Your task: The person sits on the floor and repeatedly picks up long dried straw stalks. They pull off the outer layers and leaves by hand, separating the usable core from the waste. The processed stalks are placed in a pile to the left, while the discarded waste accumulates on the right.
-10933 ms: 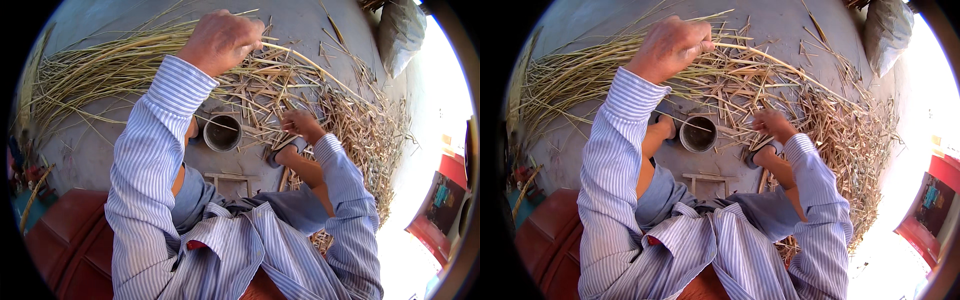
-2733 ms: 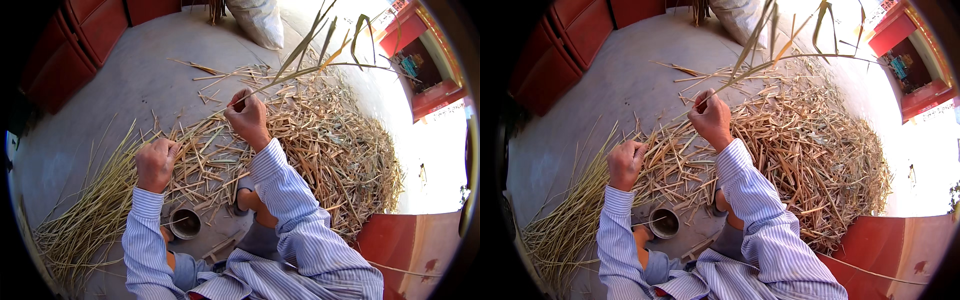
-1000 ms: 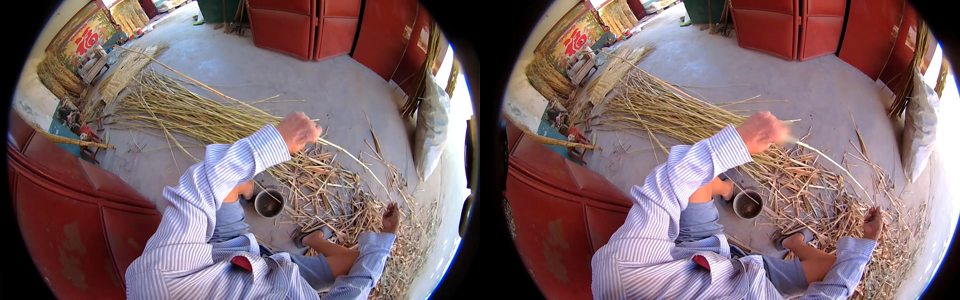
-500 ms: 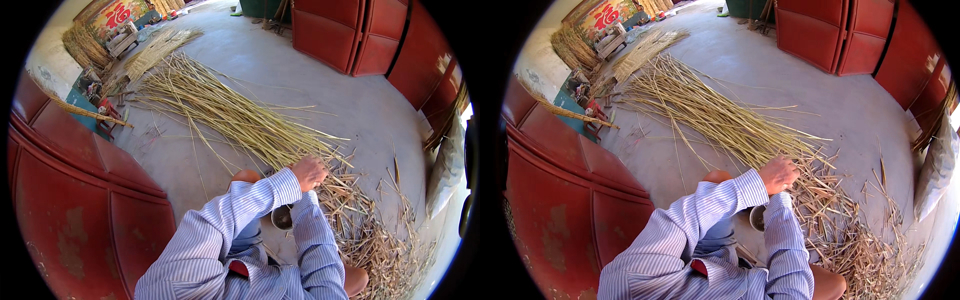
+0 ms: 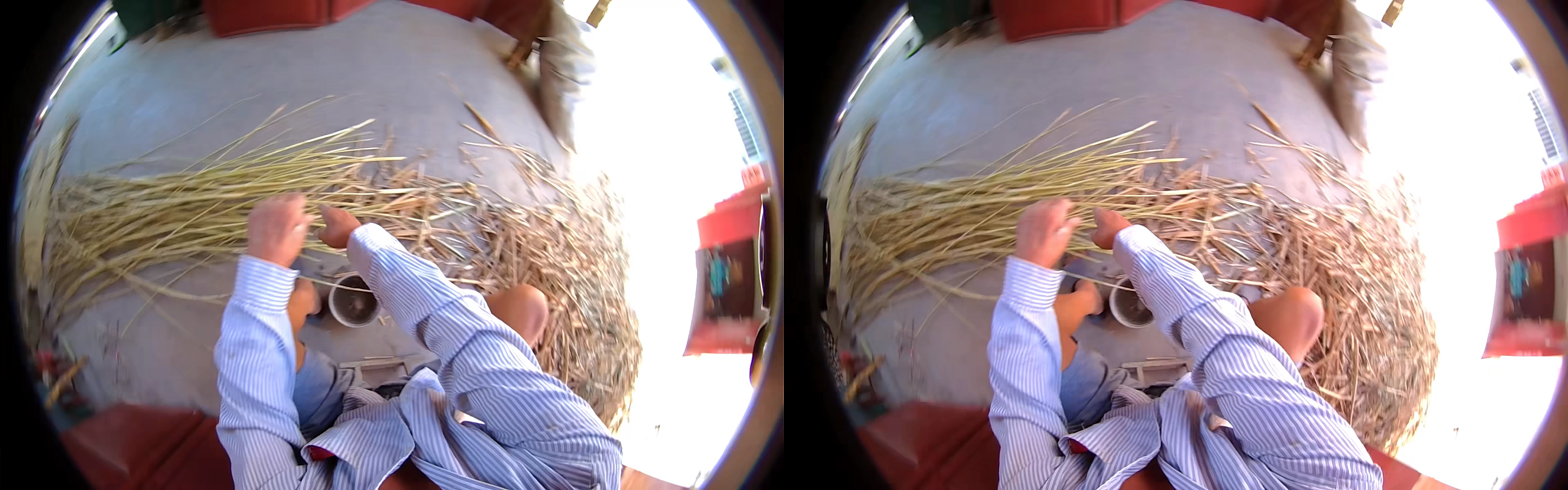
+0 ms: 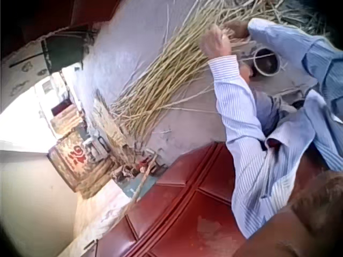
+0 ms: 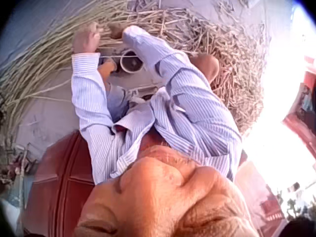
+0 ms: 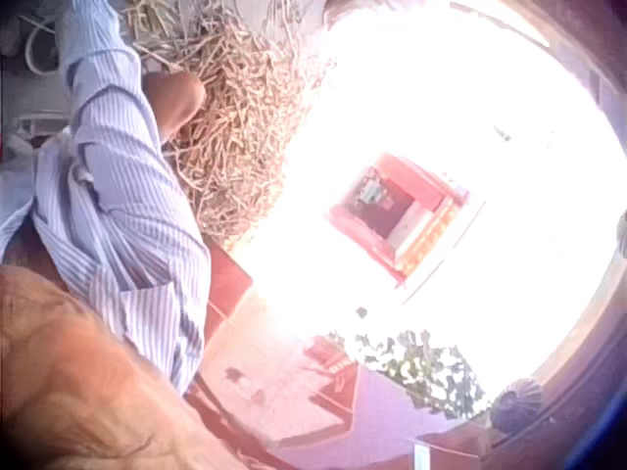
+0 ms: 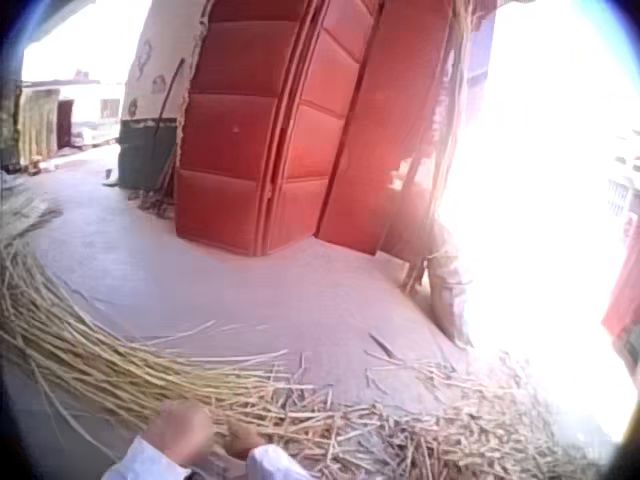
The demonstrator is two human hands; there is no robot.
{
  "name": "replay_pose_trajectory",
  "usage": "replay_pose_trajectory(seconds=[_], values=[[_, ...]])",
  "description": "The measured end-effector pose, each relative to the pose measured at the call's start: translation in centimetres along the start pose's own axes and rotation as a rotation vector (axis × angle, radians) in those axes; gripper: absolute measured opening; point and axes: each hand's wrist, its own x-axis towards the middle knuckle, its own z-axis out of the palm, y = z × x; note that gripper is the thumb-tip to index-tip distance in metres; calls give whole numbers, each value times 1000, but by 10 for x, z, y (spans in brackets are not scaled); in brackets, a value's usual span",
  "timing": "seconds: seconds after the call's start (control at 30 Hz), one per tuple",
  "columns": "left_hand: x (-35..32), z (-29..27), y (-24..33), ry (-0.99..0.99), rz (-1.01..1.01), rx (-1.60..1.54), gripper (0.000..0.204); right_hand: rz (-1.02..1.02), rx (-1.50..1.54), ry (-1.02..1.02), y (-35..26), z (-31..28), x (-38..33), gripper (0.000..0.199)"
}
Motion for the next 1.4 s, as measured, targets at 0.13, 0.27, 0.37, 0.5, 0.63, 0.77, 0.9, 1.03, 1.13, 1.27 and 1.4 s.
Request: replay_pose_trajectory(seconds=[0.13,0.27,0.37,0.5,0.63,0.77,0.9,1.03,1.13,1.27,1.4], values=[[7,-14,36,-150,-31,52,26,153,-88,-170,50,-86,-64,55],[26,-1,59,-231,54,-8,27,485,-194,-401,132,-175,-135,57],[25,9,78,-146,175,-48,27,620,-220,-400,214,-190,-169,57],[25,8,101,-94,230,-55,31,646,-172,-243,277,-196,-186,51],[31,21,109,-286,165,-32,38,729,-135,-137,355,-156,-150,45],[54,55,106,-445,140,-26,31,742,-64,215,414,-126,-77,47],[88,83,86,-657,102,120,30,706,-22,427,448,-120,-31,38],[102,111,64,-747,82,182,27,717,-12,462,488,-136,-27,52],[123,130,68,-718,86,206,26,731,-132,590,546,-155,-27,48],[139,149,73,-714,39,201,26,902,-199,498,605,-195,-4,57],[141,159,61,-769,55,222,25,877,-247,561,660,-221,28,63]])
